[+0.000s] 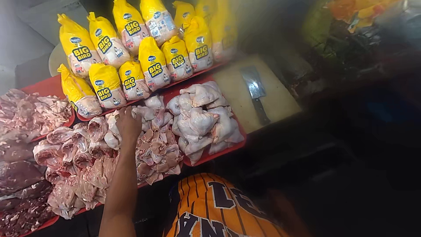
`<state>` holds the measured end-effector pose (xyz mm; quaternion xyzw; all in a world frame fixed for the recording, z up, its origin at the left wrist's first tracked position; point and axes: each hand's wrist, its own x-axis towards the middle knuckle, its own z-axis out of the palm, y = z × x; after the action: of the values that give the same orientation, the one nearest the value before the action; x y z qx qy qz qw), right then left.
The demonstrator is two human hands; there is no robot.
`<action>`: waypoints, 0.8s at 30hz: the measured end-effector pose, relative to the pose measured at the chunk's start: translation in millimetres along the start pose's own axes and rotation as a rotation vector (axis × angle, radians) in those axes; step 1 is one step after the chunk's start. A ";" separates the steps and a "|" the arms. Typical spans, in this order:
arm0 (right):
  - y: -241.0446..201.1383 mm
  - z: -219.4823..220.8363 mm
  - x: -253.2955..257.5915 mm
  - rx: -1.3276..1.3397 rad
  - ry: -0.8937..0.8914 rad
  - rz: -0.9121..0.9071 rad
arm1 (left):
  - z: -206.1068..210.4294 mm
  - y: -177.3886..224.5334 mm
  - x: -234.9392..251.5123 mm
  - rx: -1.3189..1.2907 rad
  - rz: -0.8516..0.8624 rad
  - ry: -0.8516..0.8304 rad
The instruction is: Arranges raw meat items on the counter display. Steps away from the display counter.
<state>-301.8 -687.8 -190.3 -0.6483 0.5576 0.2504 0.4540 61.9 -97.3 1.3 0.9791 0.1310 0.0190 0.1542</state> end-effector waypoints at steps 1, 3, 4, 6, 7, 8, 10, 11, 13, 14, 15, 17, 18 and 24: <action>1.5 1.7 -1.5 -0.020 -0.005 0.008 | 9.0 7.2 6.3 -0.019 0.083 -0.011; 5.6 2.3 -0.2 -0.052 -0.019 0.022 | 24.6 28.7 24.8 -0.021 0.162 -0.044; 9.0 1.6 2.3 -0.054 -0.017 0.029 | 30.3 43.7 33.2 0.023 0.152 -0.076; 13.4 1.0 2.9 -0.018 -0.004 0.040 | 37.6 79.8 46.2 0.149 0.079 -0.196; 14.8 1.2 1.0 0.005 0.005 0.040 | 45.4 93.8 51.8 0.210 0.048 -0.244; 16.4 1.3 -2.5 0.028 0.017 0.039 | 55.1 102.7 56.1 0.261 0.027 -0.270; 21.2 1.6 -9.8 0.061 0.026 0.046 | 73.6 107.7 62.8 0.305 -0.018 -0.281; 25.9 1.8 -11.2 0.073 0.026 0.050 | 77.9 108.4 66.1 0.309 -0.044 -0.277; 41.4 4.1 -10.7 0.114 0.027 0.061 | 81.5 108.4 71.3 0.315 -0.094 -0.265; 51.3 7.0 -11.1 0.138 0.026 0.065 | 81.6 105.5 72.6 0.310 -0.101 -0.260; 58.9 10.6 -15.6 0.163 0.028 0.078 | 80.1 101.1 72.3 0.291 -0.095 -0.253; 57.3 17.2 -42.9 0.202 0.029 0.136 | 71.2 89.5 69.8 0.160 -0.089 -0.244; 58.3 21.1 -54.6 0.210 0.043 0.152 | 64.0 81.7 69.5 0.069 -0.081 -0.234; 84.6 20.7 -83.2 0.042 -0.094 0.217 | -3.0 58.6 35.1 -0.126 -0.019 -0.096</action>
<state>-399.5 -625.7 -157.0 -0.5619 0.6079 0.3162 0.4634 110.2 -141.0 22.0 0.9659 0.1315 -0.0211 0.2219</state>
